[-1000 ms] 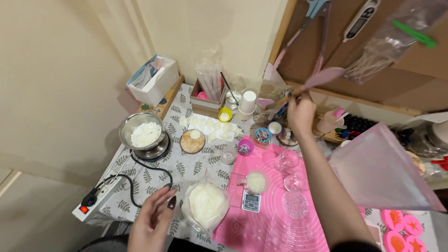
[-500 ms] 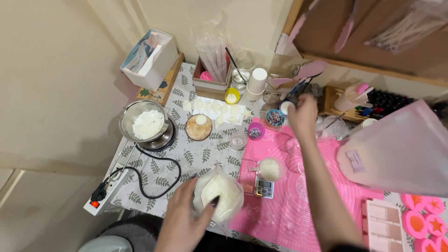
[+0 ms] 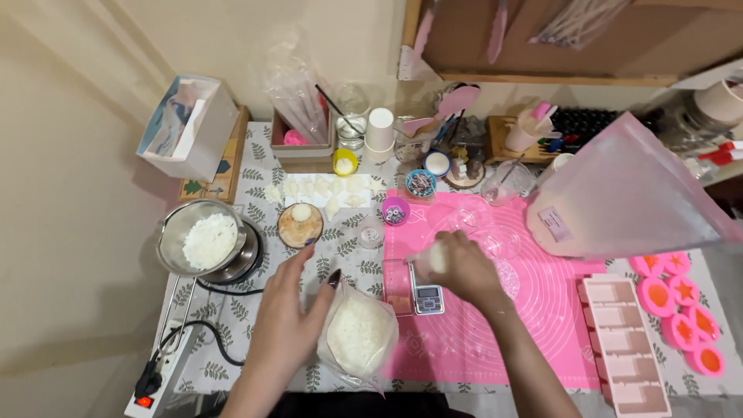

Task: The person weighs white wax pellets in a small container on a digital scale, adds pellets from a large bag, then pours the weighed wax into a metal melting pot on a hot plate and stirs it with a spatula as it melts.

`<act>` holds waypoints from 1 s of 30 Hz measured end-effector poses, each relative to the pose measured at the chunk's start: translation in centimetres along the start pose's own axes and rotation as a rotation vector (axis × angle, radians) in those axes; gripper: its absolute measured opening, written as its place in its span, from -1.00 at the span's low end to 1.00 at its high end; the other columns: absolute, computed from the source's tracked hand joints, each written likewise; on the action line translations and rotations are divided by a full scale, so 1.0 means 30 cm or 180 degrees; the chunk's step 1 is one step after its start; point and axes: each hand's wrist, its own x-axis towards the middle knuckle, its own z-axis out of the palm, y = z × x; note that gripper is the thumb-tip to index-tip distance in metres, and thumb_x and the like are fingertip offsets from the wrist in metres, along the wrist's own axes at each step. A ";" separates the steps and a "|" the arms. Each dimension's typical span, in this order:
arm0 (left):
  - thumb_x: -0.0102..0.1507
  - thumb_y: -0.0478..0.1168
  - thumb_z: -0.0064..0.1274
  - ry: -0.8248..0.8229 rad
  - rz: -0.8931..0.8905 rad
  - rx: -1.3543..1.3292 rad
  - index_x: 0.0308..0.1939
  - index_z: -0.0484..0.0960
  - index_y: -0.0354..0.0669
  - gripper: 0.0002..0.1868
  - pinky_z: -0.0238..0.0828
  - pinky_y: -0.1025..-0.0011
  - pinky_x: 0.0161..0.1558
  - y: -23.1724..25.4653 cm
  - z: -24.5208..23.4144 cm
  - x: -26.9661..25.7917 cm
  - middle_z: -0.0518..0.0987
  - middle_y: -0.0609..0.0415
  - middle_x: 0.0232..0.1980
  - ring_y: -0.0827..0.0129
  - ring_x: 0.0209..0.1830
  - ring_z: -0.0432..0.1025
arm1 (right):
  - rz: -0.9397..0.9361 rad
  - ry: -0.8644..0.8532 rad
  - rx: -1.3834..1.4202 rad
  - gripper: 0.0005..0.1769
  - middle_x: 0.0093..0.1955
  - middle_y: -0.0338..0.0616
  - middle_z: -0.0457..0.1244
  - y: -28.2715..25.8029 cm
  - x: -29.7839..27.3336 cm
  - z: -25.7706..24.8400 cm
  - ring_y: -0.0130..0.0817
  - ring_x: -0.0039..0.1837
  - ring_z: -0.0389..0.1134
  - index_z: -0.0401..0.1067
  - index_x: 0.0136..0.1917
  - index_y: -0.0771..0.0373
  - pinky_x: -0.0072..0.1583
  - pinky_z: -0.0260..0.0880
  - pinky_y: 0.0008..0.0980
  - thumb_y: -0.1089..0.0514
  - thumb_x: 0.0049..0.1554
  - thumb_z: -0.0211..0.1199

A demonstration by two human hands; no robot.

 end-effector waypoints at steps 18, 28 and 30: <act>0.30 -0.22 0.03 0.0219 -0.1010 -0.1253 0.31 0.57 -0.06 -0.54 0.49 0.41 -0.07 -0.040 -0.020 -0.101 0.67 0.13 0.18 0.43 0.08 0.56 | 0.0879 0.1196 -0.0097 -0.23 0.37 0.02 0.11 0.204 -0.103 0.181 0.22 0.17 0.32 0.34 0.36 0.08 -0.05 0.53 0.04 -0.17 -0.07 0.38; 0.37 -0.26 -0.07 0.0849 -0.0875 -0.1804 0.26 0.52 -0.29 -0.61 0.39 0.46 0.20 0.026 -0.022 -0.161 0.64 0.01 0.17 0.45 0.14 0.50 | 0.0474 0.0685 0.0140 -0.15 0.24 0.26 0.14 0.125 -0.115 0.561 0.23 0.29 0.18 0.16 0.35 0.38 0.30 0.26 0.13 -0.15 0.02 0.42; 0.37 -0.26 -0.08 0.0869 -0.0895 -0.1889 0.26 0.52 -0.30 -0.61 0.39 0.45 0.21 0.030 -0.018 -0.172 0.64 0.00 0.17 0.45 0.15 0.51 | 0.0788 0.0704 0.0391 -0.04 0.25 0.26 0.12 0.055 -0.098 0.535 0.21 0.28 0.17 0.08 0.40 0.39 0.26 0.28 0.12 -0.16 -0.03 0.44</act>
